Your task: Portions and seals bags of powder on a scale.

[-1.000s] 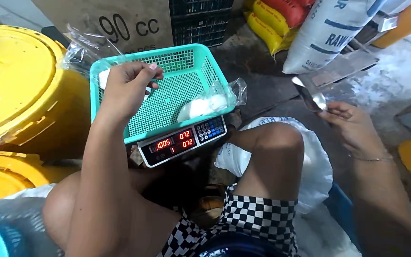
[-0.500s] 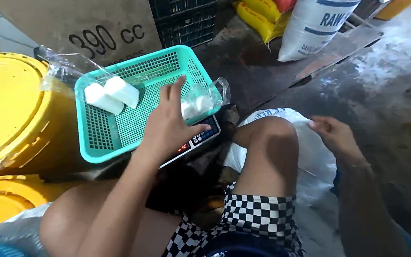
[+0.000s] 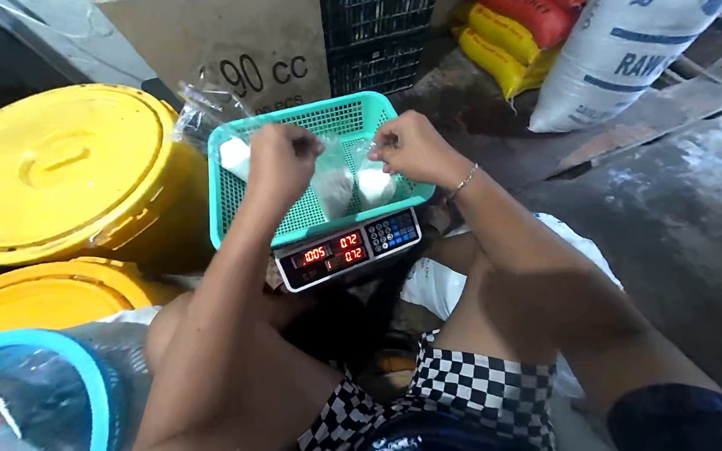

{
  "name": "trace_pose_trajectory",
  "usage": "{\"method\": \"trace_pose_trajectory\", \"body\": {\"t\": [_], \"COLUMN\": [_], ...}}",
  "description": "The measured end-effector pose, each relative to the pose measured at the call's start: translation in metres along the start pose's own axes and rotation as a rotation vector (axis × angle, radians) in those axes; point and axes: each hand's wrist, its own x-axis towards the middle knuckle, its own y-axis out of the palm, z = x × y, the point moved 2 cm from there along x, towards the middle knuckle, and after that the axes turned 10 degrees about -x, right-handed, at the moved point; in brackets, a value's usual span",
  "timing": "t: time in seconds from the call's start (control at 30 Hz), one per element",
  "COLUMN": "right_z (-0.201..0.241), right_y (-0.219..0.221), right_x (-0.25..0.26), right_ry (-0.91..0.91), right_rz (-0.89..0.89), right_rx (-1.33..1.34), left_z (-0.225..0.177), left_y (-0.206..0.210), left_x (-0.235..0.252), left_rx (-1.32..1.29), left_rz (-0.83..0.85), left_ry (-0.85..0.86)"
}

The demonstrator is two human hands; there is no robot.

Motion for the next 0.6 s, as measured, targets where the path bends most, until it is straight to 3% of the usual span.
{"method": "trace_pose_trajectory", "body": {"t": [0.2, 0.37, 0.5, 0.6], "right_z": [0.073, 0.120, 0.128, 0.111], "right_y": [0.004, 0.036, 0.070, 0.077], "right_x": [0.055, 0.110, 0.134, 0.130], "right_ry": [-0.123, -0.159, -0.205, -0.203], "right_rz": [0.171, 0.233, 0.132, 0.059], "right_rx": [-0.124, -0.115, 0.017, 0.124], "left_z": [0.028, 0.088, 0.137, 0.148], "left_y": [-0.054, -0.087, -0.106, -0.107], "left_x": [0.003, 0.000, -0.003, -0.009], "left_rx": [0.015, -0.076, -0.111, -0.139], "left_rz": [-0.096, -0.233, -0.327, -0.367], "left_ry": [-0.041, -0.117, -0.212, -0.282]}}
